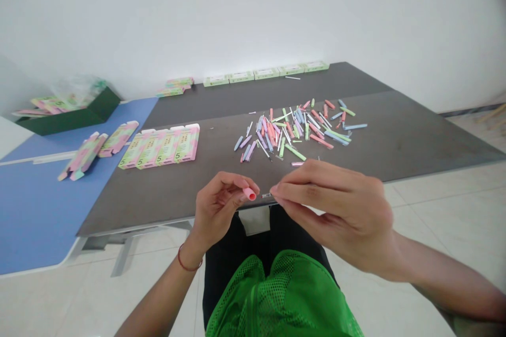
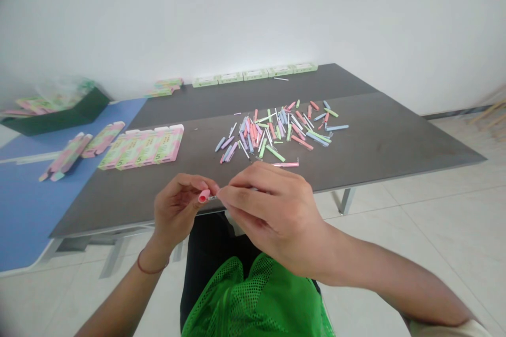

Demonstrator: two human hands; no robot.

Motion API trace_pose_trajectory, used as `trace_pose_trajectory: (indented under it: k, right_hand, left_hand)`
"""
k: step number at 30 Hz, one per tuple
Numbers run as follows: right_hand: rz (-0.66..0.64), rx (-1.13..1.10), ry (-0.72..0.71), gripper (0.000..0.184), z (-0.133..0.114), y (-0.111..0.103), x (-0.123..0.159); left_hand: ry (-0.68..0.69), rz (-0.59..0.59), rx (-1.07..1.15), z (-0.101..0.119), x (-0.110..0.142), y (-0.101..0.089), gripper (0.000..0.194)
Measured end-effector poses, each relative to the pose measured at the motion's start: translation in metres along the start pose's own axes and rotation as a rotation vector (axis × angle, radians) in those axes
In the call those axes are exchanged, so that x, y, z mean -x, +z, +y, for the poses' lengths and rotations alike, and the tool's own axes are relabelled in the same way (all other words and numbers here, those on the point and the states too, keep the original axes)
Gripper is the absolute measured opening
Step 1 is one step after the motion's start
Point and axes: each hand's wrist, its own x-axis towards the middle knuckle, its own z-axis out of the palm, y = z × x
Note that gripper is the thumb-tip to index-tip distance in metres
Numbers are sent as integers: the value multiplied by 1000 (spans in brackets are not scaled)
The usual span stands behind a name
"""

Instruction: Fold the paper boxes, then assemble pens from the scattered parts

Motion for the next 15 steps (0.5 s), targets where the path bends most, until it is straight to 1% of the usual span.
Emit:
trace_pose_trajectory:
  k: [5,8,13,15]
  right_hand:
    - [-40,10,9,22,5,3,2]
    - [-51,20,27,22,8,5,4]
    - [18,55,71,22,12,3,6]
    - [16,59,68,22,13,3,7]
  left_hand:
    - [6,58,-98,2,0,-3,13]
    - [-15,64,-156,3,2,-4,13]
    - [-38,76,-205,4,6,-4,14]
    - [-37,90,-224,4,6,-5,14]
